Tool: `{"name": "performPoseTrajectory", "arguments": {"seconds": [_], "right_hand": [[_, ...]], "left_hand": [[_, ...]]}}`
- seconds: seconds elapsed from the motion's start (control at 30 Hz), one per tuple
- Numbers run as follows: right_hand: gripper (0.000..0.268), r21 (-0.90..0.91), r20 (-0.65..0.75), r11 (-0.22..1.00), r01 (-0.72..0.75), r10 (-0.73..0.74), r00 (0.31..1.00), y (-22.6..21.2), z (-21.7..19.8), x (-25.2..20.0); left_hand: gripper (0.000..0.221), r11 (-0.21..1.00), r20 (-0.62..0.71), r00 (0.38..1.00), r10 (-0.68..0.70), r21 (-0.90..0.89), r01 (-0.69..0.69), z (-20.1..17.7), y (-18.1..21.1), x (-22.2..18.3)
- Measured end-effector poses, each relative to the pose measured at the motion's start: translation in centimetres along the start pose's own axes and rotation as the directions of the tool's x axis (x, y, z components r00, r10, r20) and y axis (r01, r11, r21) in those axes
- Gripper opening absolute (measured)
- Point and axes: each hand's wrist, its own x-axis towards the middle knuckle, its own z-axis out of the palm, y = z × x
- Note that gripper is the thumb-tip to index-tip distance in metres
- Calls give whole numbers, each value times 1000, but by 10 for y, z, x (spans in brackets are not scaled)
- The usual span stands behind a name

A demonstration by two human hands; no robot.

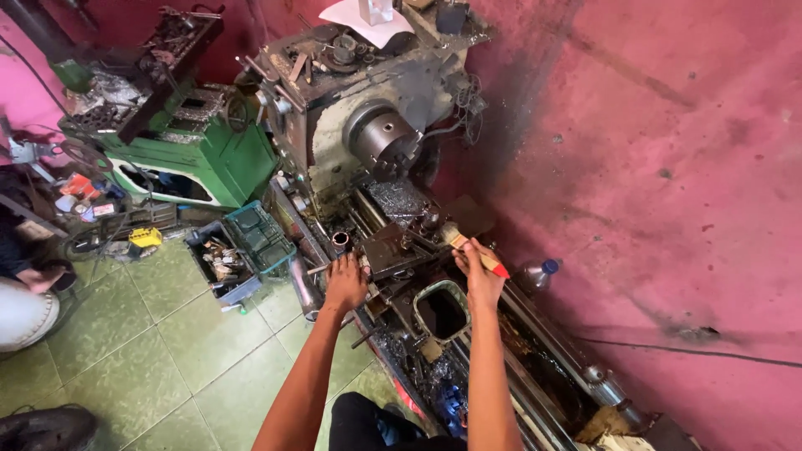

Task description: Cleaning metal shavings and debris from a lathe machine using a small brush

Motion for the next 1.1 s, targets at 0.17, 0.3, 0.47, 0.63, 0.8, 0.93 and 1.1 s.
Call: {"name": "performPoseTrajectory", "arguments": {"seconds": [0.17,0.3,0.47,0.63,0.8,0.93,1.1], "right_hand": [[29,-19,1,1000,-5,5,1000,9,2,-12],[28,-37,-25,999,38,-38,999,-2,-3,-14],[26,-48,-6,998,39,-40,999,2,-4,-23],[21,-88,-4,996,32,-32,999,2,-12,-20],[19,-113,96,993,-15,26,995,-3,-15,-27],[24,-108,104,994,5,6,995,-7,-4,-38],[27,22,-102,994,105,-102,989,24,3,-36]], "left_hand": [[67,1000,-6,1000,-8,-7,8,-6,4,-6],[68,1000,13,1000,-10,-16,11,1,0,1],[68,1000,7,1000,-2,-5,2,2,2,-2],[69,1000,3,1000,-1,-10,1,6,-3,1],[69,1000,10,1000,10,-26,-10,-9,3,-4],[69,1000,-18,1000,16,-24,-16,-5,3,-5],[68,998,-12,1000,5,-60,-5,-9,5,-8]]}}
